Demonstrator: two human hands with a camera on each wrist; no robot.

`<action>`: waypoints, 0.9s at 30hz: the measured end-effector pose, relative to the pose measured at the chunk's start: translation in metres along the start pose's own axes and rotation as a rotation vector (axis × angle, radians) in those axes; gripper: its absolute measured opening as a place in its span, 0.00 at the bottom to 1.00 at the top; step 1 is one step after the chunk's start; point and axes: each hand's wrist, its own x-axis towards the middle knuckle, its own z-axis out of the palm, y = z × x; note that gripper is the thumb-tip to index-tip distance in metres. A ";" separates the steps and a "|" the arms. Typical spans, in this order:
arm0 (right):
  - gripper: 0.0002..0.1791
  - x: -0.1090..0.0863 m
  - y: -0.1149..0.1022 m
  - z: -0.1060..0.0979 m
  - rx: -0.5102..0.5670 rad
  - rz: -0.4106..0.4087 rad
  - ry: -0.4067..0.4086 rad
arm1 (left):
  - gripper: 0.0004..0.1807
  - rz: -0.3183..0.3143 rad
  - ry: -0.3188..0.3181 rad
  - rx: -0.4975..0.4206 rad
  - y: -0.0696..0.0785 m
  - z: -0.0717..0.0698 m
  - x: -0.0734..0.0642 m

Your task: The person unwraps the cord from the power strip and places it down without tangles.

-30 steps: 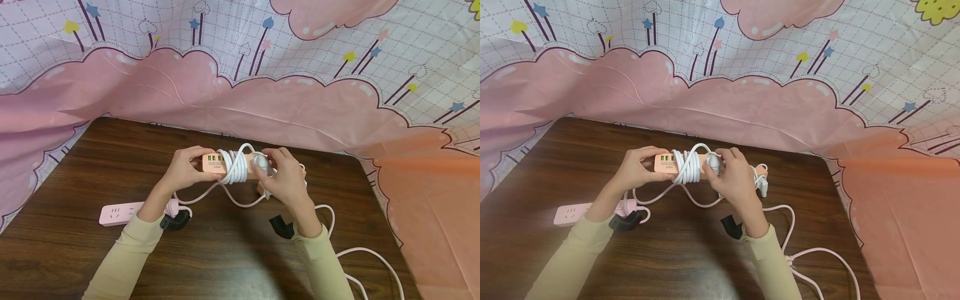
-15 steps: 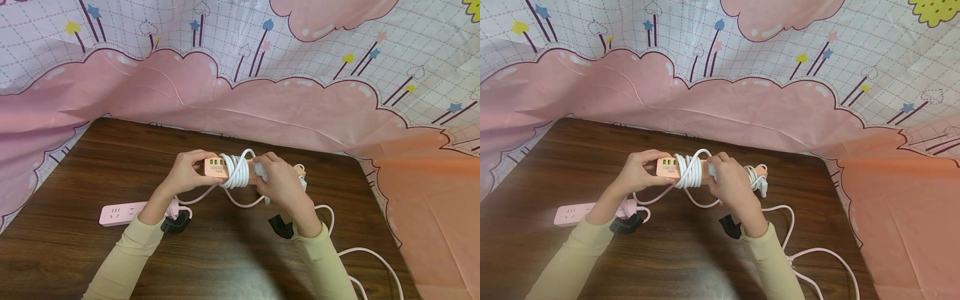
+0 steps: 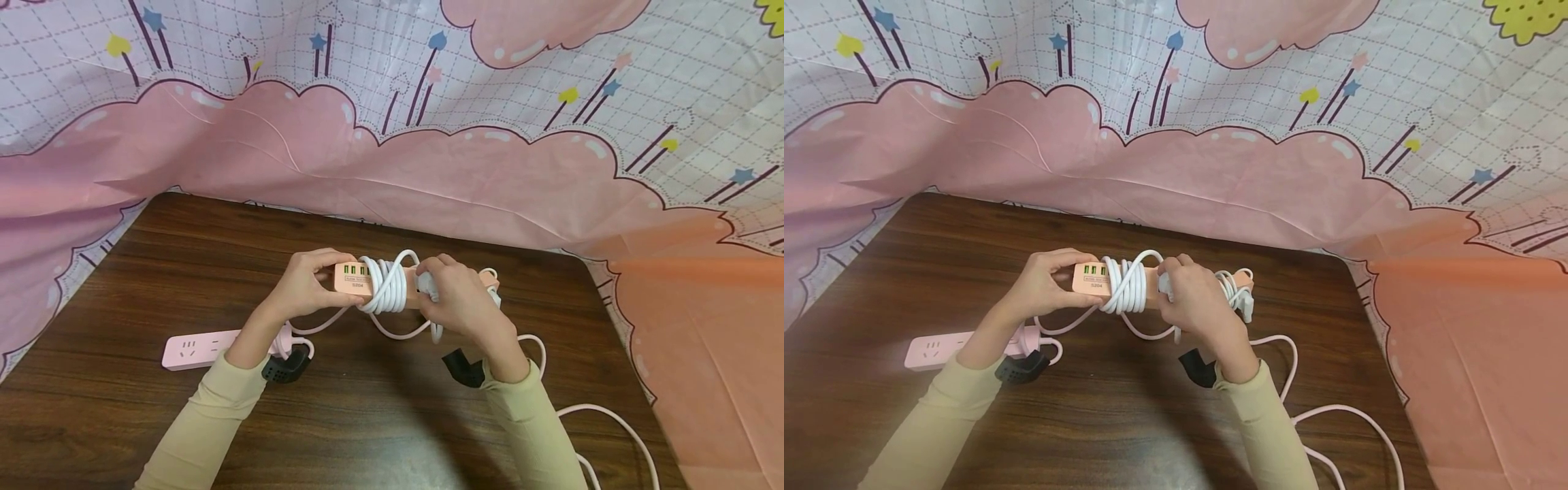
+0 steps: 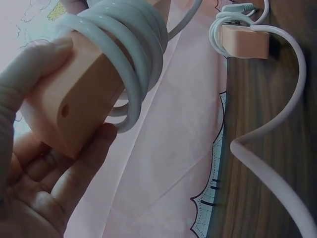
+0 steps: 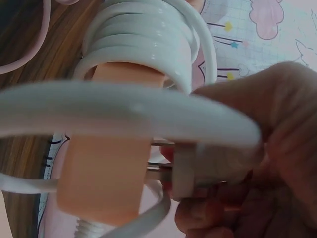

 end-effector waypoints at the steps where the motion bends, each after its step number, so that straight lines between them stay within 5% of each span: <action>1: 0.15 0.000 0.001 0.001 0.007 0.000 0.004 | 0.29 0.003 0.000 0.001 0.000 0.000 0.000; 10: 0.19 0.002 0.007 0.006 -0.014 -0.001 -0.021 | 0.28 0.057 0.005 0.036 -0.002 0.001 0.002; 17: 0.18 0.001 0.007 -0.004 0.111 -0.026 0.020 | 0.28 -0.013 0.011 0.006 -0.011 -0.002 -0.006; 27: 0.19 -0.026 0.014 0.004 0.259 -0.061 0.223 | 0.30 0.004 0.137 -0.030 -0.012 -0.015 -0.005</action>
